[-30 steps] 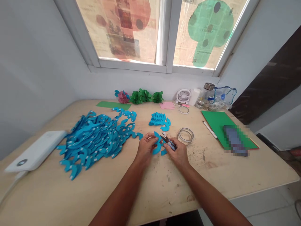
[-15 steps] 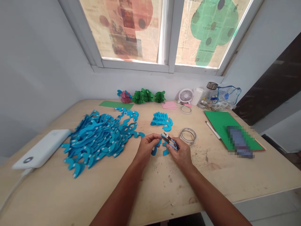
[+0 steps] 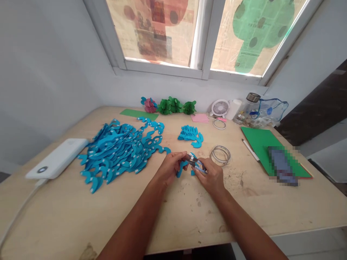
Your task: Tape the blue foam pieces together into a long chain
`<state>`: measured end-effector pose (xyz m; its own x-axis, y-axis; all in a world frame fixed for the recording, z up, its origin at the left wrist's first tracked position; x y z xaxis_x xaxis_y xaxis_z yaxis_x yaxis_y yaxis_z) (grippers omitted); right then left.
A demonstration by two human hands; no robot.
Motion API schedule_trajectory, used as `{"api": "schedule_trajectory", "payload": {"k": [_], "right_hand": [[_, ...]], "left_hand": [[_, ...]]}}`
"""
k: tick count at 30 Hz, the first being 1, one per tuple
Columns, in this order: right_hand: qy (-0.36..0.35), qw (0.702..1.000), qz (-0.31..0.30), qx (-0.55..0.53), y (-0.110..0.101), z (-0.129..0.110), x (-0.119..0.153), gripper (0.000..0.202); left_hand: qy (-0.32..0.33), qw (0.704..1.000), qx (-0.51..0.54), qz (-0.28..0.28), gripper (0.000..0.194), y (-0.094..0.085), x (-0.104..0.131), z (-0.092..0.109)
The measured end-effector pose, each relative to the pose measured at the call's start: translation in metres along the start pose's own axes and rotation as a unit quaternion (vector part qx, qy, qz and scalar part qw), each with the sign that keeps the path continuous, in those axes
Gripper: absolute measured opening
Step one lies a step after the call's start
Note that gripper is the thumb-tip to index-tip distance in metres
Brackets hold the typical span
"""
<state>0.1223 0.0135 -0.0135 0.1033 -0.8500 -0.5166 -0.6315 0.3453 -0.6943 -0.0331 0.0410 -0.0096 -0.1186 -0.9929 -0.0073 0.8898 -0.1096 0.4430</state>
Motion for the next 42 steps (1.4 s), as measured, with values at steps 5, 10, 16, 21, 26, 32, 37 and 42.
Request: {"api": "schedule_trajectory", "payload": {"k": [5,10,16,21,26,32,37,42], "right_hand": [[-0.033,0.999,0.003,0.037,0.001,0.000,0.000,0.022],[-0.056,0.997,0.005,0.059,0.001,-0.001,0.001,0.024],[-0.066,0.996,-0.006,0.064,0.001,-0.003,0.001,0.024],[-0.071,0.994,-0.012,0.084,0.000,-0.004,0.001,0.025],[-0.075,0.993,-0.009,0.086,0.000,-0.003,0.001,0.025],[-0.080,0.994,-0.005,0.070,-0.001,-0.004,0.001,0.025],[-0.082,0.993,-0.001,0.081,0.000,-0.004,0.001,0.026],[-0.073,0.995,-0.009,0.074,0.000,-0.004,0.001,0.026]], "left_hand": [[-0.022,0.999,0.021,0.022,0.021,0.001,0.001,0.002],[-0.032,0.999,0.011,0.026,0.020,-0.001,0.003,0.004],[-0.047,0.999,-0.013,0.013,0.019,-0.006,0.002,0.006],[-0.037,0.998,-0.052,0.018,0.020,-0.009,0.000,0.007],[-0.006,0.995,-0.101,0.021,0.023,-0.013,-0.002,0.006],[0.007,0.993,-0.108,0.042,0.025,-0.016,-0.003,0.006],[0.011,0.991,-0.112,0.068,0.026,-0.012,0.000,0.011],[0.007,0.992,-0.074,0.099,0.022,-0.007,0.003,0.018]]}}
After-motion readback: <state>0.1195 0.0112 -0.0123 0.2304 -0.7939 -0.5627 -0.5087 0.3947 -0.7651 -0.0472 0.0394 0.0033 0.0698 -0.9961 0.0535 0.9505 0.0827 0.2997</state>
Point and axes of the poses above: each hand's wrist, its own x-axis away from the middle knuckle, its own y-axis out of the palm, z = x × y, the point moved 2 cm from there along -x, towards the middle knuckle, and after that the axes turned 11 degrees about y, right-handed, at the moved point
